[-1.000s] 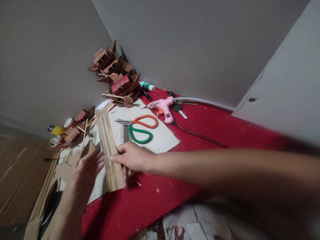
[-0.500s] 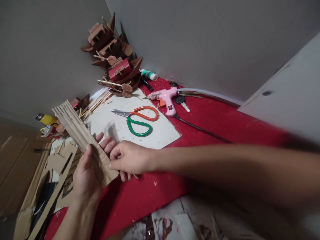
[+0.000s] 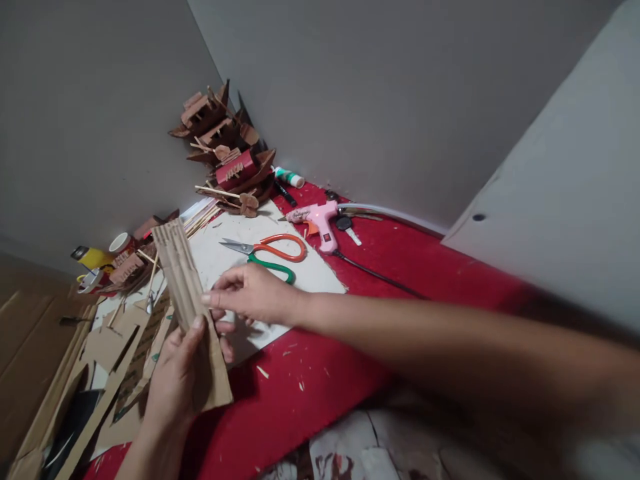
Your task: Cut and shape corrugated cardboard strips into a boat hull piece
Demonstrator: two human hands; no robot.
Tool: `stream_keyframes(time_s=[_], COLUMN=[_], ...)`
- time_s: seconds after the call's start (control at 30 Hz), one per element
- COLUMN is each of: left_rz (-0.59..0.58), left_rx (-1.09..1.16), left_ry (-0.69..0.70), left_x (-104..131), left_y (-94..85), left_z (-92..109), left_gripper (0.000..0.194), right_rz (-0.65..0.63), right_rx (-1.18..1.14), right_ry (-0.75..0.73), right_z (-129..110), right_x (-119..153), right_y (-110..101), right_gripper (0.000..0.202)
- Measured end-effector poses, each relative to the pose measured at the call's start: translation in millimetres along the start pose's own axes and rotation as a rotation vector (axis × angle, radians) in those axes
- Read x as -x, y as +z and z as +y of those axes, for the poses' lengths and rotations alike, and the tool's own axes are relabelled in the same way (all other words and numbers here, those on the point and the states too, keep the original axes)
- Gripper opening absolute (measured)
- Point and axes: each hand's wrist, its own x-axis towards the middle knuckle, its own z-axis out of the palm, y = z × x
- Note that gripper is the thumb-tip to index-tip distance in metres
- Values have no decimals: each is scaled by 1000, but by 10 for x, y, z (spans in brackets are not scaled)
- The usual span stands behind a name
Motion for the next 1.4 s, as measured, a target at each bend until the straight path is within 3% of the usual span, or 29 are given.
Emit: stream_keyframes(time_s=[0.13, 0.3, 0.47, 0.67, 0.77, 0.93, 1.0, 1.07, 1.13, 1.2, 1.33, 1.4], left_rz=[-93, -152, -182, -220, -173, -184, -184, -177, -174, -163, -137, -137], left_rx=[-82, -10, 19, 38, -9, -112, -143, -160, -155, -126, -62, -65], left_ry=[-71, -100, -134, -130, -128, -88, -86, -114, -165, -203, -173, -125], left_x=[66, 55, 31, 30, 26, 32, 34, 32, 29, 28, 41, 45], left_y=[98, 128, 134, 89, 39, -10, -10, 6, 38, 75, 95, 63], left_z=[-68, -126, -136, -92, -100, -183, -211, -224, -218, -196, -141, -132], left_gripper=[34, 30, 32, 35, 39, 38, 40, 43, 45, 46, 38, 34], right_rz=[-41, 11, 59, -29, -68, -11, 4, 35, 61, 82, 92, 17], right_rx=[-113, 26, 299, 20, -7, -40, -9, 121, 335, 479, 192, 43], right_ry=[-18, -87, -371, 32, 35, -15, -65, -215, -403, -472, -199, -48], right_z=[76, 96, 82, 71, 76, 67, 73, 95, 124, 147, 141, 123], right_x=[3, 97, 132, 19, -16, -23, -10, 9, 24, 27, -2, -15], right_y=[24, 53, 51, 17, -9, -14, -5, -1, -4, -12, -17, -12], right_gripper=[20, 17, 25, 13, 15, 18, 12, 5, 11, 18, 12, 18])
